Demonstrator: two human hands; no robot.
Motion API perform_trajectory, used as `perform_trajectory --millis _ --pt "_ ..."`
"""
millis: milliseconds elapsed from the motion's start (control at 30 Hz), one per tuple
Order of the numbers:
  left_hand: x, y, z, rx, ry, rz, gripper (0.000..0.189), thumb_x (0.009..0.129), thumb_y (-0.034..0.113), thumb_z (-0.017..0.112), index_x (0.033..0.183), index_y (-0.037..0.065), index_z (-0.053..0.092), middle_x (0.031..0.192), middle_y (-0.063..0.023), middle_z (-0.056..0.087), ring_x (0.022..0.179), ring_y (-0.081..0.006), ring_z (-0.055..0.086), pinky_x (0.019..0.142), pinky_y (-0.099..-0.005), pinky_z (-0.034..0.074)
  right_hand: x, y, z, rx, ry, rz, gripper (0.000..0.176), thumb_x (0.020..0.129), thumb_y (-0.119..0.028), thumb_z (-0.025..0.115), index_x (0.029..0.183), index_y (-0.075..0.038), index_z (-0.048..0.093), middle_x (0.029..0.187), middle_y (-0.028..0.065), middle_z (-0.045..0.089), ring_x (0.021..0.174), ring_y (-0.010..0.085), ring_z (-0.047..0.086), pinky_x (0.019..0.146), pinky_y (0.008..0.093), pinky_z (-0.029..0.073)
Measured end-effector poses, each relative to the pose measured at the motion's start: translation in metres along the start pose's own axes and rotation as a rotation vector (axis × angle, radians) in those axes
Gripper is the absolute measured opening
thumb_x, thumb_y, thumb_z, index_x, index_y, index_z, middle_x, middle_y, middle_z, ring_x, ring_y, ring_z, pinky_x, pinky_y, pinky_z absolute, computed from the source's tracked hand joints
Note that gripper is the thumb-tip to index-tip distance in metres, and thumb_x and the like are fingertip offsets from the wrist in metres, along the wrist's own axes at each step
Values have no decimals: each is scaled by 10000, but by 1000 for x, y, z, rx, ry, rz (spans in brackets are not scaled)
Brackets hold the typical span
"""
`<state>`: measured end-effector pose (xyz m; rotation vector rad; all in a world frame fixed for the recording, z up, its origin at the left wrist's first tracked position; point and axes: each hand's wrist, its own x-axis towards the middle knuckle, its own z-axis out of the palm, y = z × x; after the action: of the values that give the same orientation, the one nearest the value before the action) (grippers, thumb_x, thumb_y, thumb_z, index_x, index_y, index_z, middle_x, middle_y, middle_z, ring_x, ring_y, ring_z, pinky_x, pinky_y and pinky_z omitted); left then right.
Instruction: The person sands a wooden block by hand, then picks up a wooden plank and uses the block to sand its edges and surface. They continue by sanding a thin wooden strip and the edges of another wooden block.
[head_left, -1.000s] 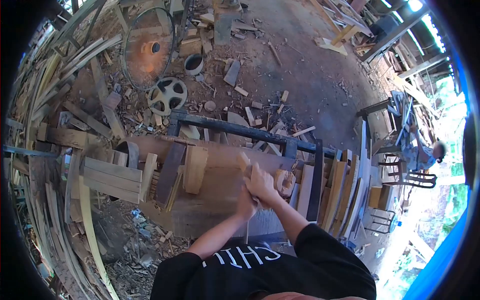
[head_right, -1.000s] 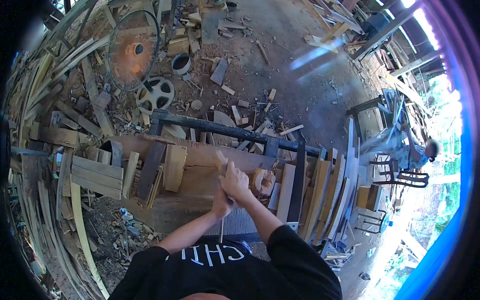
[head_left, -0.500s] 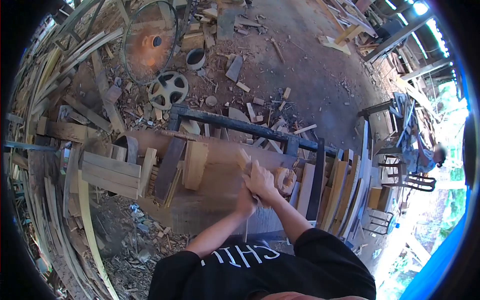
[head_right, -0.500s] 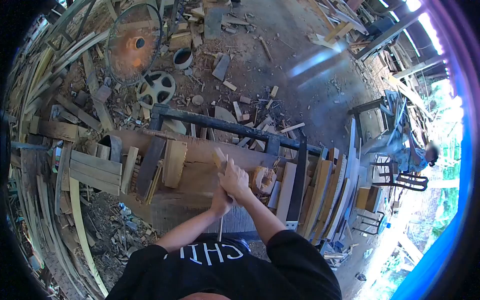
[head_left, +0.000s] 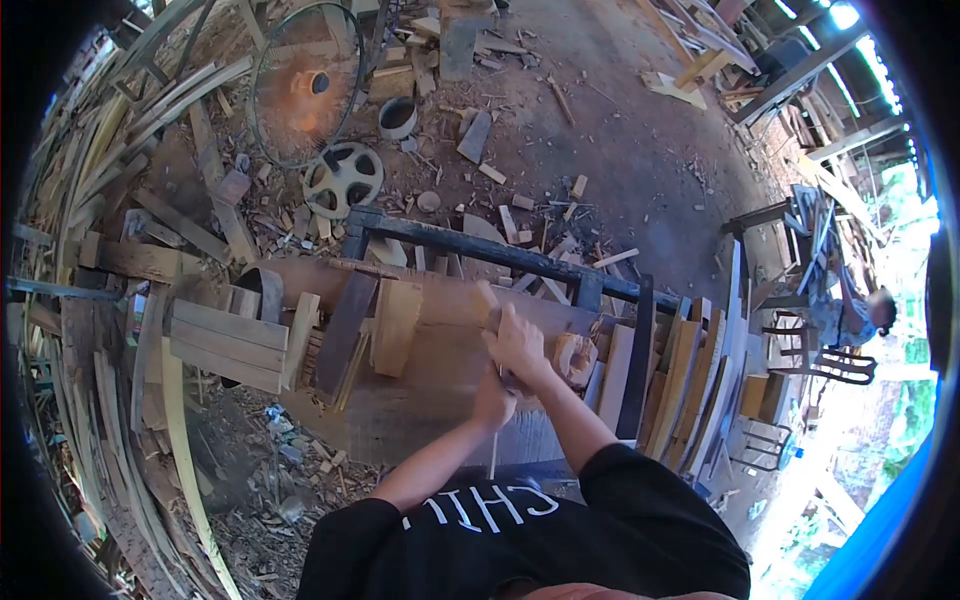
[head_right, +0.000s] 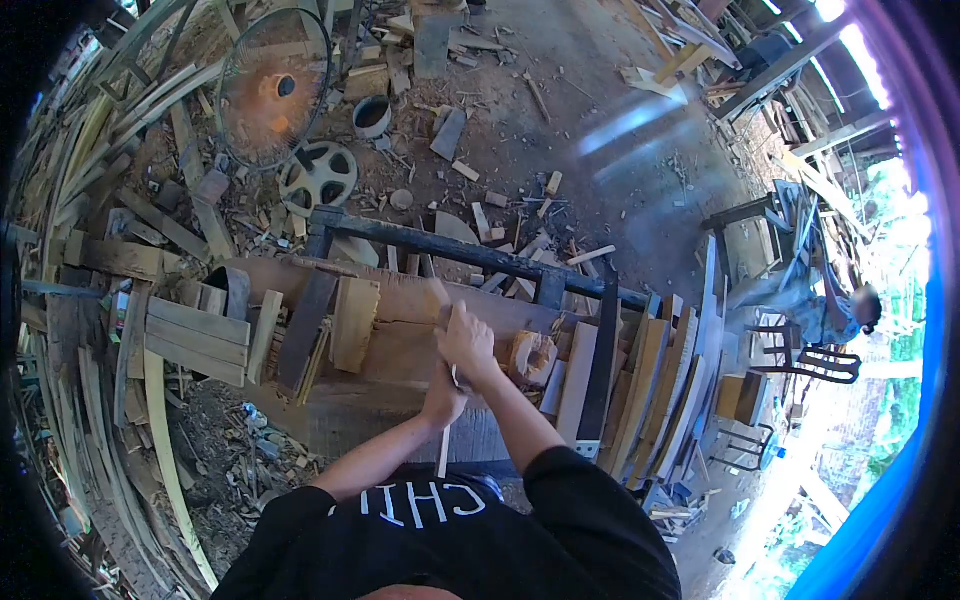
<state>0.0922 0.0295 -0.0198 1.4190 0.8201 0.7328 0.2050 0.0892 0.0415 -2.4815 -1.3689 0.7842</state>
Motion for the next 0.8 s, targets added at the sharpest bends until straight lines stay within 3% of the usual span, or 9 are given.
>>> perform_trajectory --millis 67,200,267,300,400,467,567,667,800 --pt "0 -7 -1 371 -48 -242 434 659 -77 530 1082 -64 430 921 -295 606 906 -474 577 755 -506 449 30 0 1 31 13 -1 469 780 -308 668 1067 -20 435 919 276 643 894 461 627 806 511 493" --pt "2 -15 4 316 -19 -237 427 660 -80 525 1077 -61 433 889 -294 607 890 -480 582 752 -510 452 10 0 -8 30 -12 29 479 785 -325 666 1066 -15 434 931 267 645 904 451 629 797 511 495" --pt "0 -54 17 -194 92 -69 407 680 -69 536 1073 -61 432 861 -312 603 858 -484 590 752 -527 456 -20 0 -14 12 -41 27 470 780 -323 667 1057 -13 445 914 260 644 889 445 628 777 518 492" --pt "-1 -55 17 -199 95 -79 407 680 -69 536 1073 -61 432 861 -312 603 858 -484 590 752 -527 456 -29 1 -13 8 -66 27 462 776 -320 668 1047 -11 457 897 253 643 873 439 628 756 525 490" --pt "-5 -29 8 -30 46 -57 397 702 -47 549 1080 -61 432 844 -303 609 825 -483 595 724 -524 459 -6 8 -2 -38 24 0 477 791 -319 655 1080 -13 430 897 269 647 859 453 634 780 521 496" --pt "1 4 -2 426 -95 -356 396 727 -22 557 1104 -48 439 863 -261 629 820 -450 616 714 -483 479 33 12 5 11 53 -11 484 792 -322 654 1086 -11 427 887 278 644 854 457 634 779 527 494" --pt "-3 -25 5 581 -73 -289 393 737 -12 563 1109 -48 444 873 -266 631 826 -436 627 719 -467 493 18 9 -1 44 42 -5 480 792 -317 654 1082 -7 431 874 289 641 848 461 632 779 535 491" --pt "4 17 -1 96 -6 -157 434 741 -4 566 1148 -84 437 870 -301 623 833 -445 627 743 -487 500 -19 4 -18 -11 -79 16 453 780 -309 666 1066 -25 457 906 274 641 853 462 623 765 536 487" --pt "7 41 -1 -93 66 -114 418 737 -9 557 1132 -90 445 880 -307 612 853 -455 609 751 -490 487 -4 11 -5 8 -21 27 438 786 -304 662 1040 -14 453 905 283 640 864 458 628 771 534 490"
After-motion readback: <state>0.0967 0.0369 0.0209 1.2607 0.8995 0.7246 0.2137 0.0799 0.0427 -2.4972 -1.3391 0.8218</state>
